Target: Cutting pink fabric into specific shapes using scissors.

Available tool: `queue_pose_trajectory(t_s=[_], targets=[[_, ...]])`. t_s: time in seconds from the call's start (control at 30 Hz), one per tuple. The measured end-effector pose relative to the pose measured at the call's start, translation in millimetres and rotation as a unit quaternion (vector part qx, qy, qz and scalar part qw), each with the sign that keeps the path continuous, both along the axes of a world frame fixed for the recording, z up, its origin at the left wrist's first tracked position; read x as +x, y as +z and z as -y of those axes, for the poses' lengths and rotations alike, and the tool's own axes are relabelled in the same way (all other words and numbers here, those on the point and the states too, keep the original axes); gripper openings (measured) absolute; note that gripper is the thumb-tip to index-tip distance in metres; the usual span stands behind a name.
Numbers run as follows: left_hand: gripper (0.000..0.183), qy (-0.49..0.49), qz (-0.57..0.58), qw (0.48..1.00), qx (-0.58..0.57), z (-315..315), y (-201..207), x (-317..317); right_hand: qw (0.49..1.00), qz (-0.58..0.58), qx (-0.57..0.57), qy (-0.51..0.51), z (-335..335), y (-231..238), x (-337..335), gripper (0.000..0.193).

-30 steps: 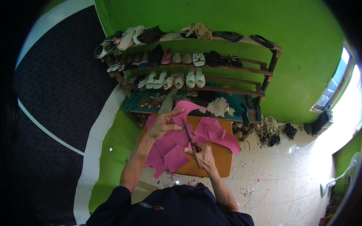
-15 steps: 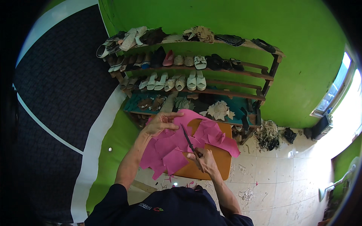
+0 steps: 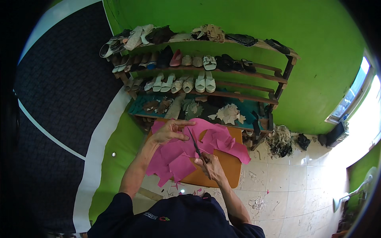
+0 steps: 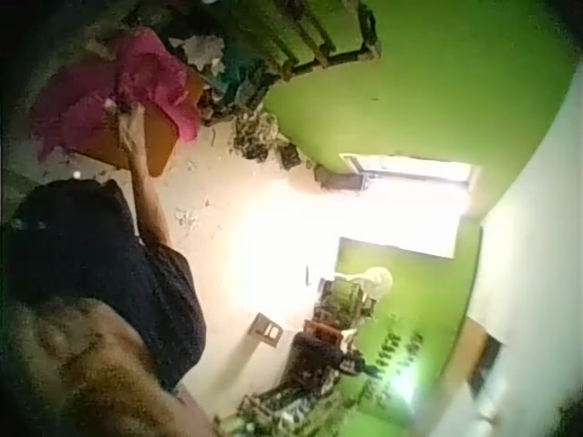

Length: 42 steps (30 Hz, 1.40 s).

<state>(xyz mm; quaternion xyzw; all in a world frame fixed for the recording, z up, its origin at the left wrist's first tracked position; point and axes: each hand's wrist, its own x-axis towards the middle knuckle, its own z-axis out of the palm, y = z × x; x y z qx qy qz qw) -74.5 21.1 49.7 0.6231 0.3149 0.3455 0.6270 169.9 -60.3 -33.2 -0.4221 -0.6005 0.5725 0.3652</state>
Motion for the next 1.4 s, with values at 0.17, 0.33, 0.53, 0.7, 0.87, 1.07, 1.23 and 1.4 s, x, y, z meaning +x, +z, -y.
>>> queue_pose_trajectory(t_s=[0.17, 0.33, 0.53, 0.7, 0.87, 1.07, 1.23, 1.4], targets=[[0.062, 0.009, 0.023, 1.000, -0.020, 1.5, 1.2, 4.2, 1.000, -0.006, -0.016, -0.015, -2.1, -4.3, 1.7, 0.066], [0.058, 0.024, 0.000, 1.000, -0.020, -6.8, -8.8, -4.9, 0.999, 0.001, -0.029, -0.018, 3.6, 1.3, 1.1, 0.064], [0.053, 0.003, 0.007, 1.000, -0.010, -2.9, -6.5, 0.6, 0.999, -0.035, -0.030, 0.007, 1.2, -4.6, -1.7, 0.062], [0.053, 0.001, -0.008, 1.000, 0.014, -0.3, -4.9, 4.0, 0.998, -0.039, -0.046, 0.019, -1.1, -8.8, -3.6, 0.063], [0.052, 0.020, 0.003, 1.000, 0.001, -1.2, -9.7, 2.4, 0.997, -0.051, -0.051, 0.007, 1.9, -9.7, -2.9, 0.057], [0.048, 0.036, 0.010, 0.999, -0.004, -6.6, -17.6, 2.4, 0.995, -0.043, -0.092, -0.004, 1.3, -12.7, 0.1, 0.053], [0.049, 0.041, 0.023, 0.999, -0.015, -4.8, -22.8, -1.0, 0.995, -0.042, -0.090, -0.020, 3.7, -12.0, -4.6, 0.052], [0.050, 0.061, 0.038, 0.997, -0.029, 1.3, -18.6, 3.3, 0.993, -0.055, -0.106, -0.021, 4.7, -10.7, -5.4, 0.053]])
